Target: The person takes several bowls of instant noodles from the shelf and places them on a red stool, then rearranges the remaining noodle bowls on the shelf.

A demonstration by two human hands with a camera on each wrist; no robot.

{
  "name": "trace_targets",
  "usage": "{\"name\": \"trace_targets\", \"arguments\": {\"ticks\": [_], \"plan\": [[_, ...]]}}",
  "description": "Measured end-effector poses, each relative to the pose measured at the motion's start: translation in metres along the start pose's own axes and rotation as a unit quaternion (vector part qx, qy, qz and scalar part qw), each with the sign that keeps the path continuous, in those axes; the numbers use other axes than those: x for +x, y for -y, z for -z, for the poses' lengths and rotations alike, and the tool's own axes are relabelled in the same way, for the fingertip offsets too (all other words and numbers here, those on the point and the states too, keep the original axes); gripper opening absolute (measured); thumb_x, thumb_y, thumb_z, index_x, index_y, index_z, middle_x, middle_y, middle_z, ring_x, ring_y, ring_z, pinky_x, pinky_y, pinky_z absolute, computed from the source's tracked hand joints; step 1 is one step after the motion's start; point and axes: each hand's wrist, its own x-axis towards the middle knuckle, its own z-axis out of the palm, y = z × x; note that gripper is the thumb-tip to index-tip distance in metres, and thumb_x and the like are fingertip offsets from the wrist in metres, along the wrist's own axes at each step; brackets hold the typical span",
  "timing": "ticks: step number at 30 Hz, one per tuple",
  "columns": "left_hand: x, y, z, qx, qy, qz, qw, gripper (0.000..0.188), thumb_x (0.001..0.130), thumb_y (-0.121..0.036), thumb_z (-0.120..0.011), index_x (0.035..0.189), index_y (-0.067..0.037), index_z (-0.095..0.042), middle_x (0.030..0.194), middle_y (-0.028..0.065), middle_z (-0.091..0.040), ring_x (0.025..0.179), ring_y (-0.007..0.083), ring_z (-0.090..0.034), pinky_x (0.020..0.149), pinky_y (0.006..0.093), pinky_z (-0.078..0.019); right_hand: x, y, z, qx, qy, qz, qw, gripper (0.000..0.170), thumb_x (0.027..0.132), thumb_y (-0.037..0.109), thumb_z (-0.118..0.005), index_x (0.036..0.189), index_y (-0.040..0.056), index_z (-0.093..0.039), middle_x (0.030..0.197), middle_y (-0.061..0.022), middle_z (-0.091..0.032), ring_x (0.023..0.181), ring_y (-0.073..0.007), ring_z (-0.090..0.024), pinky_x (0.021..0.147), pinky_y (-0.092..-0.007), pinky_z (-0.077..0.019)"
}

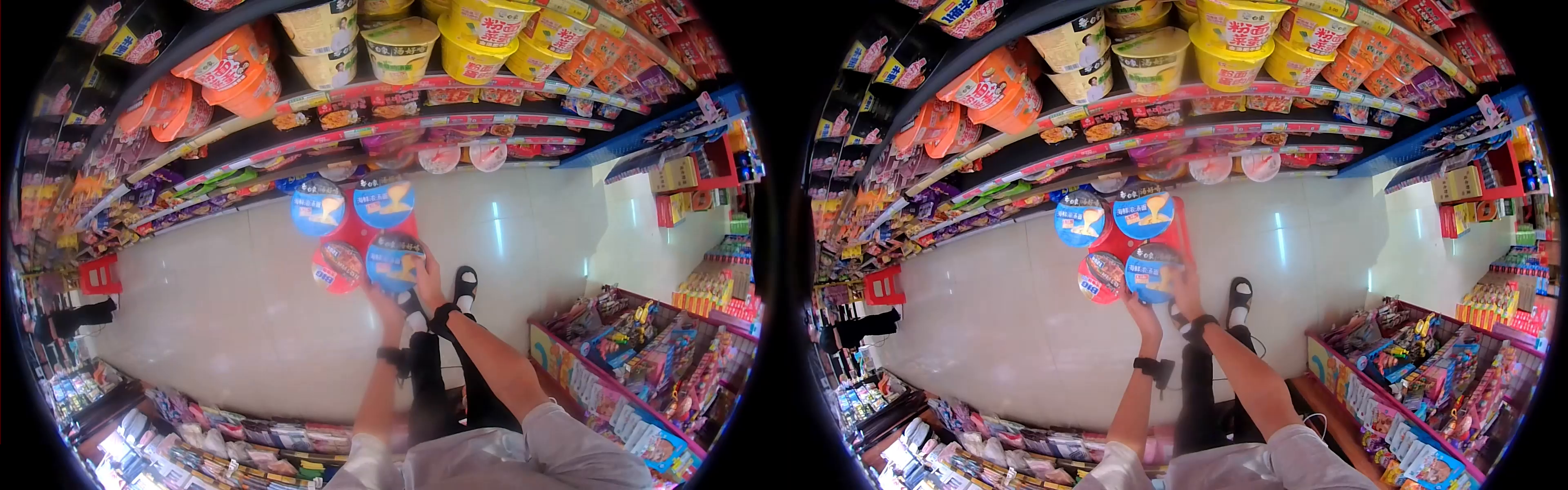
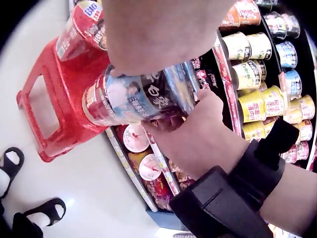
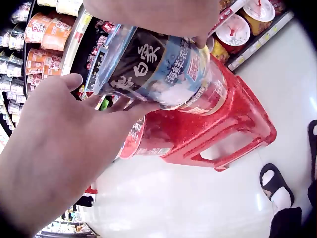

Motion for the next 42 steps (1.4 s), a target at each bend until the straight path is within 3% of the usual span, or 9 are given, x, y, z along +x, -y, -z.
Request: {"name": "trace_targets", "arguments": {"ticks": [8, 11, 14, 20, 28, 30, 33, 39, 42], "plan": [[0.011, 0.011, 0.007, 0.031, -0.018, 0.010, 0.999, 0.048, 0.093, -0.014, -0.035, 0.141, -0.009, -0.030, 0.141, 0.0089, -0.034, 0.128, 0.0237, -0.037, 0.105, 0.0398, -0.0325, 0.006, 0.024, -0.012, -0.010, 0.020, -0.003, 1.000, 0.047, 0.088, 0.020, -0.055, 0.131, 0.0030, -0.046, 0.096, -0.0100, -0.060, 0.080, -0.0142, -0.058, 0.063, -0.0265, -0.0492], [0.016, 0.018, 0.013, 0.051, -0.010, 0.003, 0.999, 0.048, 0.095, -0.016, -0.035, 0.141, -0.009, -0.029, 0.141, 0.0085, -0.034, 0.129, 0.0235, -0.035, 0.106, 0.0409, -0.0307, 0.007, 0.032, -0.010, 0.013, 0.049, -0.081, 0.995, 0.047, 0.092, 0.016, -0.048, 0.136, 0.0009, -0.039, 0.117, -0.0133, -0.055, 0.101, -0.0180, -0.055, 0.088, -0.0293, -0.0465], [0.014, 0.009, 0.011, 0.074, 0.002, 0.006, 0.997, 0.047, 0.096, -0.018, -0.034, 0.142, -0.009, -0.028, 0.142, 0.0085, -0.032, 0.131, 0.0227, -0.033, 0.107, 0.0403, -0.0287, 0.008, 0.036, -0.002, -0.045, 0.041, -0.007, 0.998, 0.047, 0.093, 0.015, -0.047, 0.137, 0.0013, -0.039, 0.128, -0.0128, -0.050, 0.113, -0.0195, -0.051, 0.098, -0.0299, -0.0388], [-0.002, -0.007, 0.032, 0.139, 0.055, -0.132, 0.980, 0.046, 0.099, -0.019, -0.034, 0.142, -0.003, -0.026, 0.146, 0.0119, -0.029, 0.135, 0.0220, -0.029, 0.110, 0.0363, -0.0254, -0.019, 0.052, 0.060, -0.123, -0.011, 0.053, 0.991, 0.042, 0.096, 0.019, -0.046, 0.134, 0.0003, -0.043, 0.131, -0.0104, -0.050, 0.118, -0.0181, -0.047, 0.102, -0.0298, -0.0335], [-0.082, -0.121, -0.063, 0.288, 0.122, -0.113, 0.943, 0.041, 0.100, -0.020, -0.034, 0.134, 0.002, -0.037, 0.136, 0.0152, -0.042, 0.128, 0.0259, -0.038, 0.108, 0.0366, -0.0283, -0.052, 0.136, 0.119, -0.167, -0.049, 0.057, 0.983, 0.028, 0.094, 0.018, -0.050, 0.113, -0.0011, -0.059, 0.107, -0.0095, -0.064, 0.101, -0.0172, -0.057, 0.092, -0.0296, -0.0427], [-0.098, -0.138, -0.102, 0.268, 0.155, -0.107, 0.945, 0.039, 0.098, -0.018, -0.035, 0.133, 0.000, -0.039, 0.134, 0.0173, -0.045, 0.126, 0.0268, -0.041, 0.107, 0.0386, -0.0303, -0.054, 0.170, 0.132, -0.179, -0.013, 0.048, 0.983, 0.026, 0.093, 0.016, -0.051, 0.111, -0.0008, -0.060, 0.104, -0.0089, -0.065, 0.099, -0.0165, -0.058, 0.090, -0.0287, -0.0437], [-0.078, -0.089, -0.129, 0.208, 0.192, -0.152, 0.947, 0.038, 0.098, -0.015, -0.037, 0.132, 0.001, -0.041, 0.134, 0.0180, -0.045, 0.126, 0.0263, -0.042, 0.106, 0.0381, -0.0318, -0.040, 0.223, 0.135, -0.161, 0.027, 0.042, 0.986, 0.028, 0.090, 0.014, -0.047, 0.112, 0.0014, -0.059, 0.103, -0.0055, -0.065, 0.093, -0.0136, -0.059, 0.082, -0.0293, -0.0458], [-0.062, -0.152, -0.249, 0.057, 0.254, -0.062, 0.963, 0.038, 0.098, -0.024, -0.042, 0.129, -0.003, -0.043, 0.127, 0.0110, -0.049, 0.120, 0.0172, -0.047, 0.099, 0.0278, -0.0386, 0.013, 0.364, 0.114, -0.185, 0.147, 0.157, 0.959, 0.029, 0.093, 0.014, -0.051, 0.118, 0.0005, -0.056, 0.108, -0.0070, -0.064, 0.100, -0.0142, -0.059, 0.086, -0.0269, -0.0454], [-0.090, -0.254, -0.348, 0.029, 0.204, -0.108, 0.973, 0.043, 0.098, -0.024, -0.043, 0.134, -0.003, -0.036, 0.128, 0.0117, -0.048, 0.122, 0.0192, -0.045, 0.100, 0.0308, -0.0384, 0.058, 0.429, 0.083, -0.165, 0.219, 0.226, 0.935, 0.030, 0.095, 0.013, -0.049, 0.123, 0.0000, -0.052, 0.111, -0.0081, -0.063, 0.106, -0.0152, -0.057, 0.091, -0.0276, -0.0442]]}}
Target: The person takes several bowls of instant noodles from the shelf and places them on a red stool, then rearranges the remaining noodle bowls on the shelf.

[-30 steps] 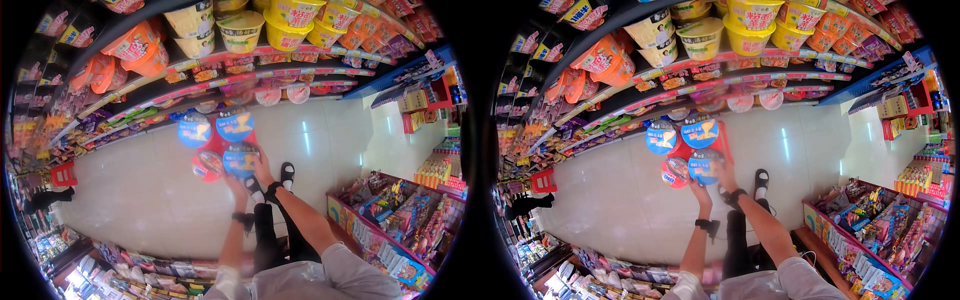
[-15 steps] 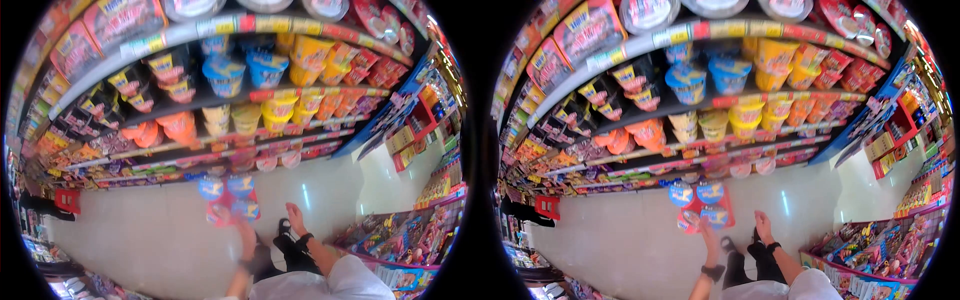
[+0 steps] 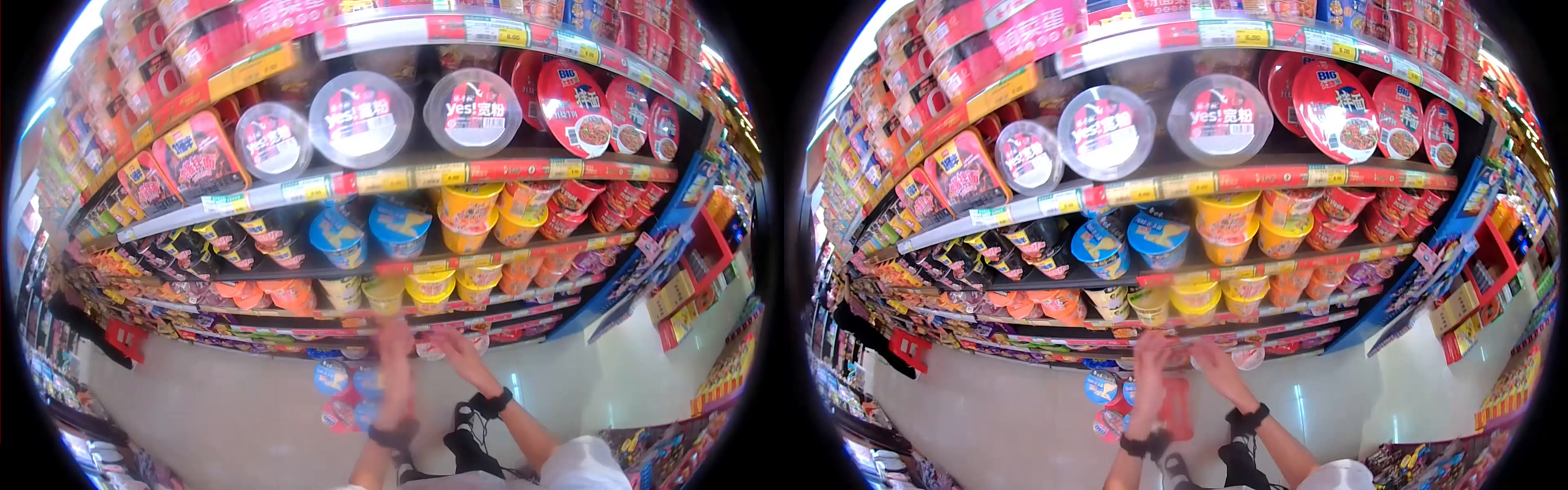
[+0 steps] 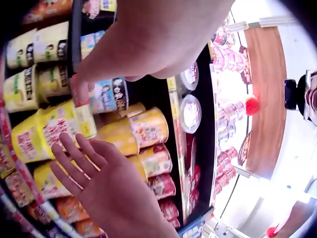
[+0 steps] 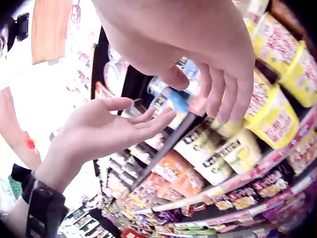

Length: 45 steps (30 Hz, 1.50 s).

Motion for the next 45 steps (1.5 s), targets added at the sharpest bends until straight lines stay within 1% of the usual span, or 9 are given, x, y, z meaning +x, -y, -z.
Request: {"name": "trace_targets", "arguments": {"ticks": [17, 19, 22, 26, 27, 32, 35, 42, 45], "plan": [[0.286, -0.116, 0.010, 0.226, -0.136, -0.301, 0.916, 0.037, 0.088, -0.008, -0.043, 0.122, 0.006, -0.043, 0.109, 0.0157, -0.057, 0.104, 0.0246, -0.054, 0.091, 0.0334, -0.0416, 0.271, 0.146, -0.076, -0.155, 0.018, 0.110, 0.982, 0.032, 0.082, 0.017, -0.055, 0.108, -0.0009, -0.058, 0.102, -0.0236, -0.063, 0.087, -0.0388, -0.062, 0.079, -0.0451, -0.0483], [0.274, -0.138, -0.004, 0.202, -0.112, -0.278, 0.932, 0.026, 0.088, -0.013, -0.050, 0.108, 0.003, -0.054, 0.103, 0.0151, -0.061, 0.094, 0.0223, -0.057, 0.083, 0.0355, -0.0454, 0.291, 0.139, -0.101, -0.152, -0.126, 0.147, 0.969, 0.029, 0.083, 0.022, -0.053, 0.102, 0.0009, -0.062, 0.104, -0.0243, -0.062, 0.092, -0.0425, -0.059, 0.083, -0.0482, -0.0459], [0.317, -0.117, 0.034, 0.266, -0.097, -0.255, 0.924, 0.023, 0.088, -0.018, -0.056, 0.100, 0.002, -0.057, 0.098, 0.0124, -0.062, 0.091, 0.0197, -0.057, 0.078, 0.0362, -0.0455, 0.326, 0.113, -0.120, -0.331, -0.089, 0.156, 0.926, 0.025, 0.088, 0.020, -0.047, 0.102, 0.0024, -0.059, 0.103, -0.0213, -0.060, 0.097, -0.0369, -0.056, 0.085, -0.0466, -0.0412], [0.349, -0.093, 0.066, 0.272, -0.076, -0.154, 0.947, 0.024, 0.086, -0.019, -0.058, 0.098, 0.001, -0.058, 0.095, 0.0153, -0.062, 0.087, 0.0239, -0.057, 0.076, 0.0388, -0.0455, 0.341, 0.099, -0.111, -0.132, 0.025, 0.131, 0.982, 0.030, 0.090, 0.027, -0.049, 0.108, 0.0035, -0.057, 0.105, -0.0168, -0.059, 0.097, -0.0291, -0.053, 0.087, -0.0408, -0.0399], [0.351, -0.090, 0.065, 0.270, -0.078, -0.273, 0.920, 0.014, 0.088, -0.021, -0.057, 0.082, -0.008, -0.059, 0.069, 0.0005, -0.056, 0.053, 0.0090, -0.051, 0.044, 0.0273, -0.0383, 0.344, 0.098, -0.105, -0.080, 0.053, 0.120, 0.988, 0.031, 0.091, 0.029, -0.050, 0.108, 0.0039, -0.057, 0.104, -0.0146, -0.058, 0.095, -0.0263, -0.052, 0.086, -0.0390, -0.0398], [0.354, -0.074, 0.089, 0.254, -0.029, -0.197, 0.946, 0.016, 0.086, -0.016, -0.057, 0.076, -0.004, -0.055, 0.066, 0.0014, -0.056, 0.056, 0.0158, -0.053, 0.051, 0.0337, -0.0420, 0.354, 0.086, -0.097, -0.062, 0.076, 0.152, 0.983, 0.028, 0.091, 0.030, -0.051, 0.101, 0.0047, -0.057, 0.096, -0.0107, -0.058, 0.087, -0.0220, -0.052, 0.078, -0.0367, -0.0416], [0.363, -0.066, 0.101, 0.437, -0.012, -0.178, 0.882, 0.022, 0.084, -0.017, -0.058, 0.098, 0.000, -0.059, 0.093, 0.0152, -0.063, 0.088, 0.0245, -0.059, 0.076, 0.0379, -0.0458, 0.354, 0.081, -0.096, -0.079, 0.069, 0.190, 0.976, 0.027, 0.091, 0.030, -0.052, 0.097, 0.0051, -0.058, 0.091, -0.0084, -0.059, 0.083, -0.0194, -0.052, 0.073, -0.0352, -0.0427], [0.315, -0.124, 0.048, 0.356, -0.022, -0.147, 0.923, 0.014, 0.087, -0.009, -0.053, 0.095, 0.002, -0.057, 0.090, 0.0140, -0.061, 0.085, 0.0252, -0.058, 0.075, 0.0394, -0.0451, 0.334, 0.092, -0.092, -0.161, 0.012, 0.186, 0.969, 0.026, 0.094, 0.028, -0.050, 0.101, 0.0036, -0.057, 0.099, -0.0065, -0.057, 0.088, -0.0152, -0.051, 0.076, -0.0325, -0.0442], [0.307, -0.124, 0.036, 0.301, -0.043, -0.332, 0.893, 0.024, 0.093, -0.020, -0.046, 0.086, 0.001, -0.055, 0.078, 0.0066, -0.058, 0.068, 0.0155, -0.053, 0.060, 0.0325, -0.0422, 0.354, 0.062, -0.110, -0.168, -0.059, 0.178, 0.968, 0.027, 0.094, 0.025, -0.049, 0.103, 0.0006, -0.056, 0.100, -0.0080, -0.057, 0.090, -0.0160, -0.050, 0.080, -0.0332, -0.0440]]}}
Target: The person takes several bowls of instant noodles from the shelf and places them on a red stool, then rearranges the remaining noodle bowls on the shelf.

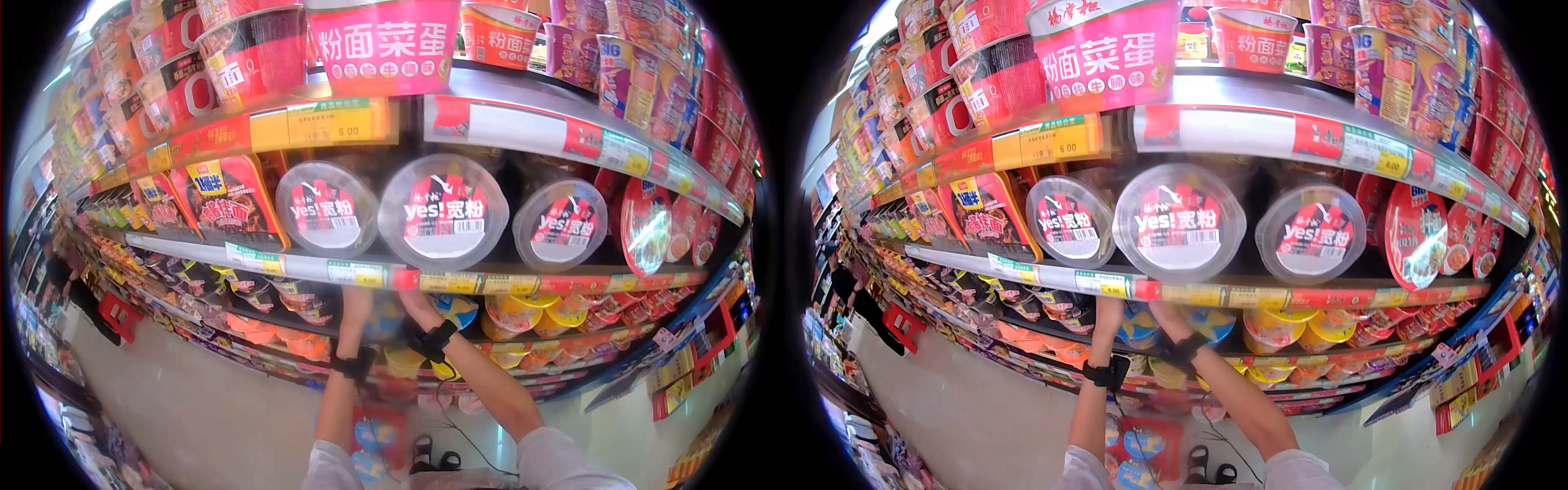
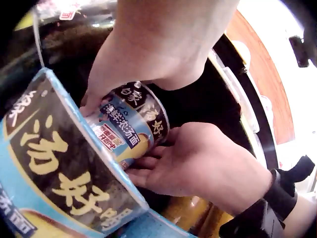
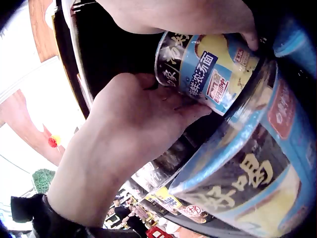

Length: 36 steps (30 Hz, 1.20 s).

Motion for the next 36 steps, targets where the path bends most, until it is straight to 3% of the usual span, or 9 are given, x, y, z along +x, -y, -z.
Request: {"name": "trace_targets", "arguments": {"ticks": [2, 4, 6, 8, 10, 19, 29, 32, 36], "plan": [[-0.006, -0.018, 0.000, -0.050, -0.013, 0.013, 0.999, 0.033, 0.095, -0.023, -0.042, 0.098, 0.007, -0.056, 0.089, 0.0118, -0.062, 0.079, 0.0206, -0.054, 0.074, 0.0365, -0.0429, -0.001, 0.005, -0.005, 0.032, -0.044, -0.005, 0.999, 0.027, 0.095, 0.024, -0.048, 0.103, -0.0009, -0.056, 0.099, -0.0088, -0.057, 0.090, -0.0165, -0.050, 0.081, -0.0339, -0.0437], [-0.010, -0.033, 0.007, -0.018, 0.025, 0.136, 0.990, 0.039, 0.096, -0.026, -0.039, 0.102, 0.009, -0.055, 0.092, 0.0154, -0.063, 0.082, 0.0220, -0.055, 0.077, 0.0374, -0.0430, -0.007, 0.025, 0.005, 0.070, -0.075, 0.012, 0.995, 0.027, 0.094, 0.022, -0.048, 0.103, -0.0018, -0.055, 0.099, -0.0094, -0.057, 0.090, -0.0168, -0.050, 0.082, -0.0346, -0.0432], [-0.013, -0.049, 0.008, 0.023, 0.013, 0.116, 0.993, 0.046, 0.098, -0.030, -0.033, 0.104, 0.011, -0.054, 0.091, 0.0199, -0.062, 0.083, 0.0254, -0.056, 0.078, 0.0387, -0.0424, -0.009, 0.049, 0.015, 0.035, -0.100, 0.009, 0.994, 0.024, 0.093, 0.017, -0.045, 0.102, -0.0020, -0.056, 0.100, -0.0157, -0.058, 0.094, -0.0265, -0.052, 0.085, -0.0399, -0.0413], [-0.019, -0.057, 0.002, 0.017, -0.055, 0.064, 0.996, 0.042, 0.096, -0.026, -0.034, 0.091, 0.011, -0.054, 0.086, 0.0326, -0.058, 0.082, 0.0501, -0.053, 0.072, 0.0510, -0.0399, -0.013, 0.058, 0.018, 0.004, -0.130, 0.026, 0.991, 0.024, 0.090, 0.012, -0.041, 0.101, -0.0024, -0.056, 0.103, -0.0254, -0.059, 0.100, -0.0413, -0.053, 0.088, -0.0474, -0.0386], [-0.023, -0.066, 0.008, 0.045, -0.008, 0.082, 0.996, 0.042, 0.097, -0.026, -0.033, 0.098, 0.010, -0.054, 0.095, 0.0325, -0.058, 0.091, 0.0505, -0.052, 0.077, 0.0515, -0.0393, -0.020, 0.061, 0.022, -0.006, -0.129, 0.011, 0.992, 0.023, 0.088, 0.011, -0.042, 0.100, -0.0027, -0.057, 0.101, -0.0255, -0.059, 0.098, -0.0420, -0.054, 0.086, -0.0472, -0.0393], [-0.063, -0.100, 0.017, -0.058, 0.014, 0.127, 0.990, 0.051, 0.096, -0.027, -0.033, 0.140, -0.001, -0.034, 0.125, 0.0278, -0.052, 0.117, 0.0361, -0.051, 0.095, 0.0379, -0.0381, -0.071, 0.131, 0.061, 0.148, -0.147, -0.087, 0.974, 0.054, 0.100, 0.039, -0.028, 0.126, -0.0051, -0.047, 0.120, -0.0297, -0.053, 0.112, -0.0444, -0.049, 0.095, -0.0397, -0.0369], [-0.156, -0.130, 0.043, -0.150, 0.047, 0.055, 0.986, 0.051, 0.099, -0.022, -0.029, 0.142, 0.005, -0.027, 0.140, 0.0152, -0.040, 0.125, 0.0191, -0.041, 0.103, 0.0290, -0.0325, -0.176, 0.180, 0.083, 0.135, -0.181, -0.071, 0.972, 0.053, 0.100, 0.035, -0.029, 0.135, -0.0031, -0.038, 0.128, -0.0246, -0.051, 0.117, -0.0362, -0.050, 0.097, -0.0369, -0.0367], [-0.197, -0.143, 0.054, -0.153, 0.003, 0.093, 0.984, 0.048, 0.098, -0.020, -0.032, 0.139, 0.003, -0.033, 0.135, 0.0195, -0.047, 0.121, 0.0257, -0.047, 0.101, 0.0323, -0.0339, -0.216, 0.188, 0.078, 0.188, -0.217, -0.044, 0.957, 0.053, 0.100, 0.036, -0.029, 0.135, -0.0026, -0.039, 0.127, -0.0231, -0.052, 0.117, -0.0347, -0.050, 0.097, -0.0371, -0.0371], [-0.248, -0.156, 0.080, -0.223, 0.014, 0.146, 0.964, 0.051, 0.099, -0.022, -0.032, 0.144, 0.001, -0.025, 0.143, 0.0127, -0.034, 0.127, 0.0195, -0.039, 0.105, 0.0313, -0.0323, -0.273, 0.207, 0.078, 0.169, -0.187, -0.100, 0.962, 0.052, 0.101, 0.036, -0.029, 0.136, -0.0015, -0.039, 0.127, -0.0221, -0.053, 0.117, -0.0339, -0.051, 0.098, -0.0359, -0.0371]]}}
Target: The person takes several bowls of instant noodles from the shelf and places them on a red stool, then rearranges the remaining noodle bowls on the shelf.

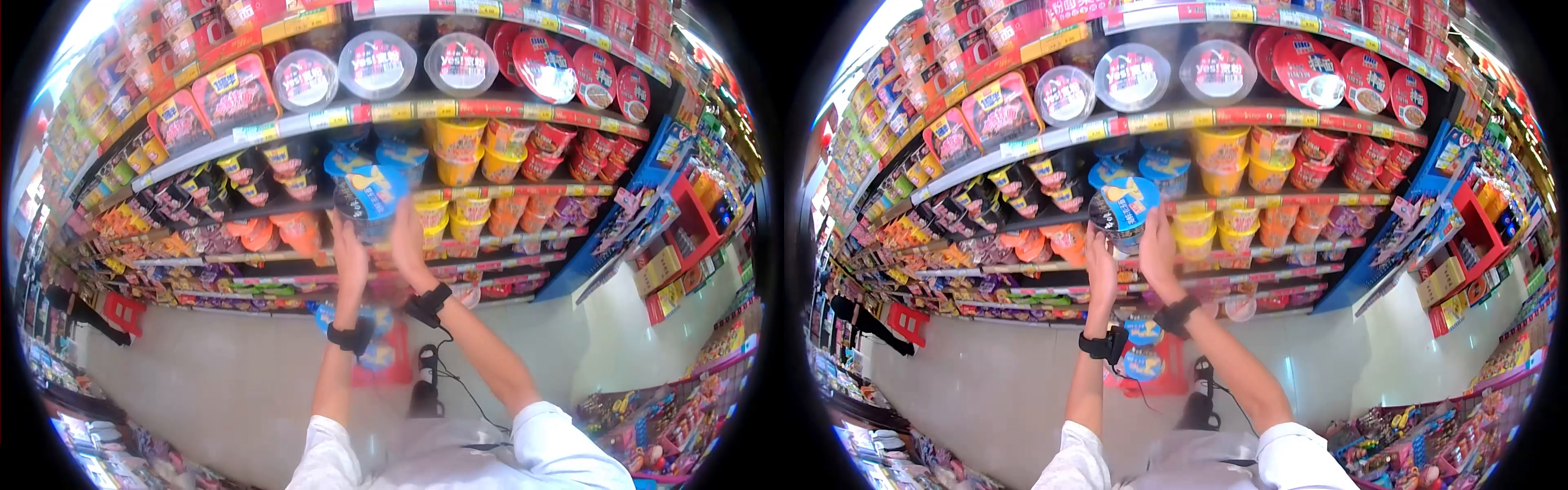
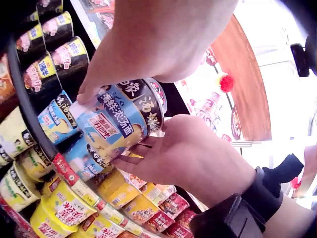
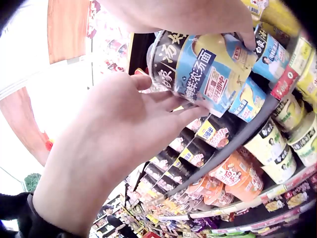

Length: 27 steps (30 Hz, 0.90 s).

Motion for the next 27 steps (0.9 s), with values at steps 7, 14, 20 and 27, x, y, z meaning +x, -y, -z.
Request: {"name": "trace_targets", "arguments": {"ticks": [7, 14, 20, 27], "plan": [[-0.071, 0.009, 0.052, 0.043, -0.009, 0.014, 0.999, 0.048, 0.100, -0.025, -0.032, 0.142, -0.003, -0.028, 0.138, 0.0074, -0.038, 0.126, 0.0171, -0.038, 0.107, 0.0335, -0.0292, -0.080, 0.006, 0.007, 0.024, 0.041, -0.011, 0.999, 0.047, 0.102, 0.029, -0.028, 0.136, -0.0017, -0.038, 0.127, -0.0197, -0.052, 0.118, -0.0298, -0.050, 0.099, -0.0348, -0.0362], [-0.120, 0.027, 0.104, -0.016, -0.052, 0.072, 0.996, 0.048, 0.101, -0.025, -0.032, 0.141, 0.001, -0.025, 0.137, 0.0143, -0.038, 0.126, 0.0234, -0.040, 0.105, 0.0350, -0.0328, -0.144, -0.028, -0.012, 0.049, 0.039, -0.053, 0.997, 0.045, 0.100, 0.026, -0.033, 0.134, -0.0024, -0.040, 0.127, -0.0190, -0.052, 0.117, -0.0272, -0.051, 0.099, -0.0345, -0.0365], [-0.149, 0.071, 0.180, 0.027, -0.055, 0.153, 0.986, 0.052, 0.100, -0.029, -0.035, 0.143, -0.002, -0.022, 0.139, 0.0135, -0.034, 0.127, 0.0226, -0.039, 0.108, 0.0349, -0.0294, -0.214, -0.093, -0.031, 0.011, 0.031, -0.133, 0.991, 0.044, 0.097, 0.020, -0.042, 0.134, -0.0031, -0.038, 0.127, -0.0187, -0.050, 0.118, -0.0257, -0.048, 0.099, -0.0356, -0.0372], [-0.170, 0.122, 0.261, -0.046, -0.064, 0.206, 0.975, 0.050, 0.097, -0.020, -0.037, 0.140, 0.002, -0.026, 0.133, 0.0142, -0.043, 0.121, 0.0217, -0.045, 0.103, 0.0342, -0.0353, -0.281, -0.137, -0.083, 0.015, -0.039, -0.137, 0.990, 0.045, 0.096, 0.017, -0.047, 0.134, -0.0044, -0.036, 0.130, -0.0197, -0.046, 0.121, -0.0267, -0.045, 0.101, -0.0366, -0.0349]]}}
